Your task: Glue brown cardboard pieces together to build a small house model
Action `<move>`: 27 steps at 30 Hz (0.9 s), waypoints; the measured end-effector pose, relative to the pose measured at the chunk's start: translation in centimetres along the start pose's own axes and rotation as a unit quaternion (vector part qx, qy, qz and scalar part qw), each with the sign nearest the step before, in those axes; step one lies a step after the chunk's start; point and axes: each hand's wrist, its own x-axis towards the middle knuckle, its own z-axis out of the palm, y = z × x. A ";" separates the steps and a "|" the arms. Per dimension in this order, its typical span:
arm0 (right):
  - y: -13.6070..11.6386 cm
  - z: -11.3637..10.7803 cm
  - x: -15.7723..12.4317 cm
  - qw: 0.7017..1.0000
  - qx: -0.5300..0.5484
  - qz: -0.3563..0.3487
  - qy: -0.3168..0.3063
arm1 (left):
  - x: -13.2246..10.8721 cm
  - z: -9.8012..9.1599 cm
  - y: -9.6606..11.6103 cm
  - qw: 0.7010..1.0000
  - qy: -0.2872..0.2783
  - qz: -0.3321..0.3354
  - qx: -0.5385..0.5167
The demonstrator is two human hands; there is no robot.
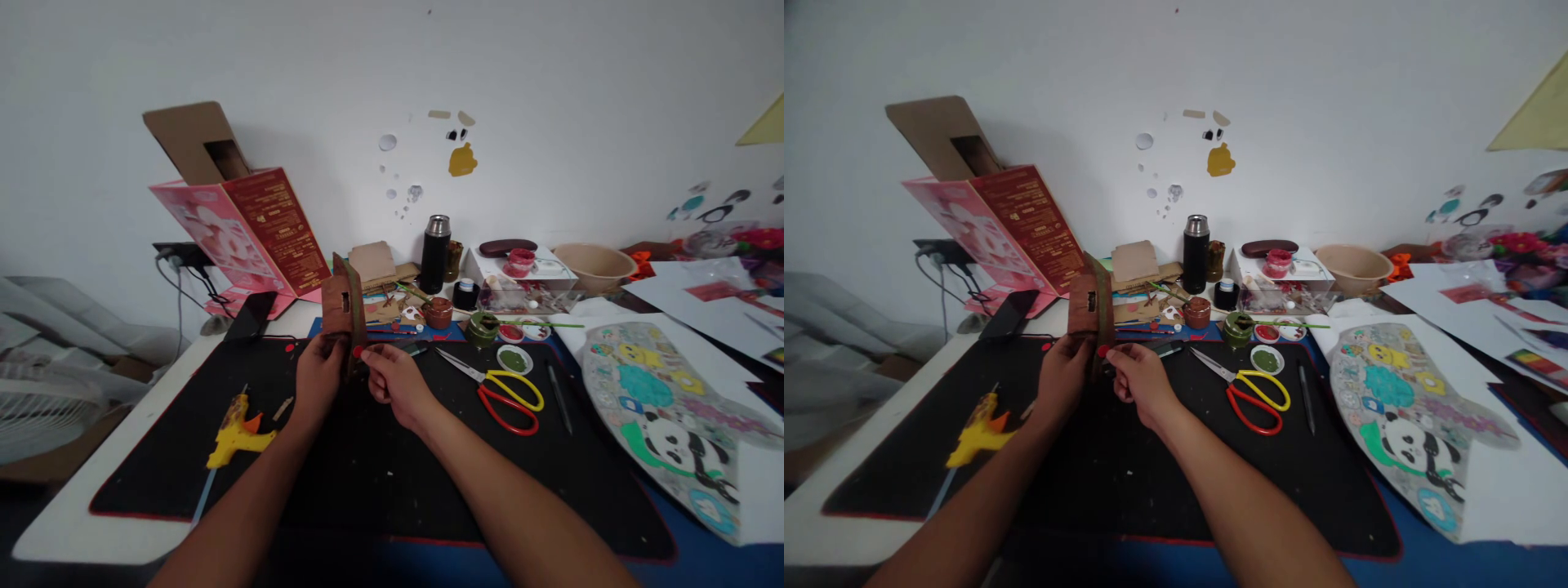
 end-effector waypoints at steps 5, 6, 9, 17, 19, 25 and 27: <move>0.0 0.0 0.0 1.000 0.000 0.001 0.002 | 0.0 0.1 -0.1 1.000 0.006 0.006 0.014; 0.0 0.1 0.0 1.000 -0.001 0.000 0.003 | 0.0 0.1 -0.1 1.000 0.006 0.007 0.016; 0.0 0.2 0.0 1.000 -0.007 -0.001 0.006 | -0.1 0.1 0.1 1.000 0.006 0.009 0.020; 0.2 0.1 0.1 1.000 -0.022 -0.007 0.007 | -0.3 0.0 0.4 0.999 0.006 0.009 0.030; 0.2 0.1 0.1 1.000 -0.024 -0.005 0.007 | -0.3 0.0 0.4 0.999 0.004 0.011 0.030; 0.3 0.1 0.1 1.000 -0.023 -0.001 0.013 | -0.2 0.0 0.4 0.999 0.006 0.014 0.031; 0.3 0.1 0.1 1.000 -0.025 -0.001 0.011 | -0.3 0.1 0.5 0.999 0.007 0.015 0.032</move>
